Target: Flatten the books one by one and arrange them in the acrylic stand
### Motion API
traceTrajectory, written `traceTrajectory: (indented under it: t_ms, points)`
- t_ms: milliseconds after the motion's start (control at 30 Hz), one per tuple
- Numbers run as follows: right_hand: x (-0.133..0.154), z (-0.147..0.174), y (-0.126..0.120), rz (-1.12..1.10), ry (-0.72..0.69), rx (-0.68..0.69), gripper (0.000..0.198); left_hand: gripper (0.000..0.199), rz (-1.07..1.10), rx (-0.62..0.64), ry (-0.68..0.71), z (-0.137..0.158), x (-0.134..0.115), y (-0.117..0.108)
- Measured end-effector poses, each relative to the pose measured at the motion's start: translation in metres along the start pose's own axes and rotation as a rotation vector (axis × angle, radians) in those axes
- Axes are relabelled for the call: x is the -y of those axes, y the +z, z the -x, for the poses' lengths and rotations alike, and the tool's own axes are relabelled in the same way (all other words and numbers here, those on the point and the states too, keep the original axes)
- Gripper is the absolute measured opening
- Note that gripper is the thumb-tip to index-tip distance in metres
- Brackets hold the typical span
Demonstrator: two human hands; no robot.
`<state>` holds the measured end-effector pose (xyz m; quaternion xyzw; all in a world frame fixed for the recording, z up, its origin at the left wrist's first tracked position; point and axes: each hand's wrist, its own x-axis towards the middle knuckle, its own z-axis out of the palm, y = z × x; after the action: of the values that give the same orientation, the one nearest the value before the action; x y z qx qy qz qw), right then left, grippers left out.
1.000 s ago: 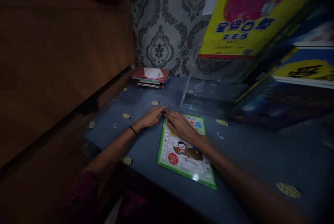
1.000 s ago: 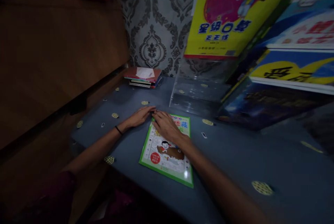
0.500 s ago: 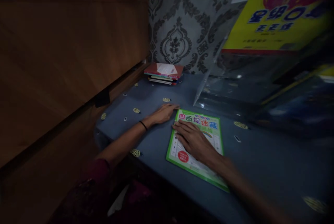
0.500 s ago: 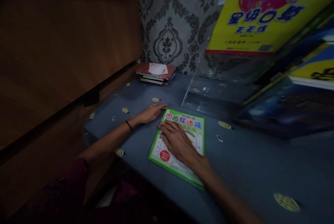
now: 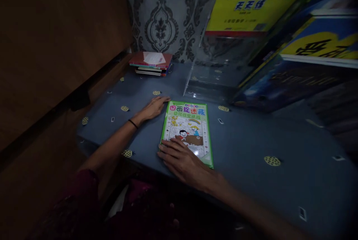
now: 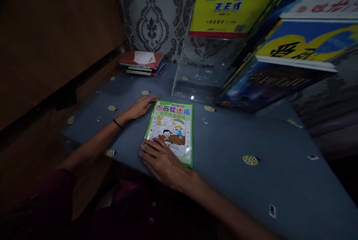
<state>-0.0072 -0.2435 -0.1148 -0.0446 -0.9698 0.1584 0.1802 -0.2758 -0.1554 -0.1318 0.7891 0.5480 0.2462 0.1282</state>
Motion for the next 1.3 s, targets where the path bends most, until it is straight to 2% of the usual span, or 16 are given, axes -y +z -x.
traceTrajectory:
  t_ms: [233, 400, 467, 600, 700, 800, 933, 1200, 1300]
  points:
    - [0.005, 0.002, -0.005, -0.076, 0.031, 0.011, 0.036, 0.046, -0.022, 0.010, -0.027, 0.002, -0.010, -0.004]
    - [-0.002, -0.001, -0.018, -0.235, 0.146, 0.024, 0.032, 0.062, -0.055, 0.068, -0.067, 0.004, -0.017, -0.009]
    - [-0.015, -0.009, -0.023, -0.233, 0.207, -0.010, 0.034, 0.068, -0.064, 0.078, -0.077, 0.005, -0.016, -0.008]
    - [-0.059, -0.040, -0.026, -0.066, 0.360, -0.131, 0.043, 0.068, -0.068, 0.065, -0.065, 0.005, -0.009, -0.005]
    - [-0.087, -0.063, -0.020, 0.056, 0.507, -0.084, 0.046, 0.067, -0.077, 0.046, -0.058, 0.004, -0.005, -0.002]
    - [-0.100, -0.072, -0.015, 0.118, 0.536, -0.037, 0.049, 0.067, -0.085, 0.056, -0.061, 0.003, -0.003, -0.002]
    - [-0.106, -0.058, -0.015, 0.150, 0.533, -0.024, 0.051, 0.068, -0.079, 0.064, -0.063, 0.002, -0.004, -0.002]
    - [-0.132, 0.011, -0.044, 0.131, 0.687, -0.086, 0.046, 0.069, -0.079, 0.068, -0.075, 0.003, -0.010, -0.005]
    - [-0.138, 0.027, -0.049, 0.081, 0.677, -0.095, 0.047, 0.070, -0.086, 0.071, -0.084, 0.002, -0.010, -0.006]
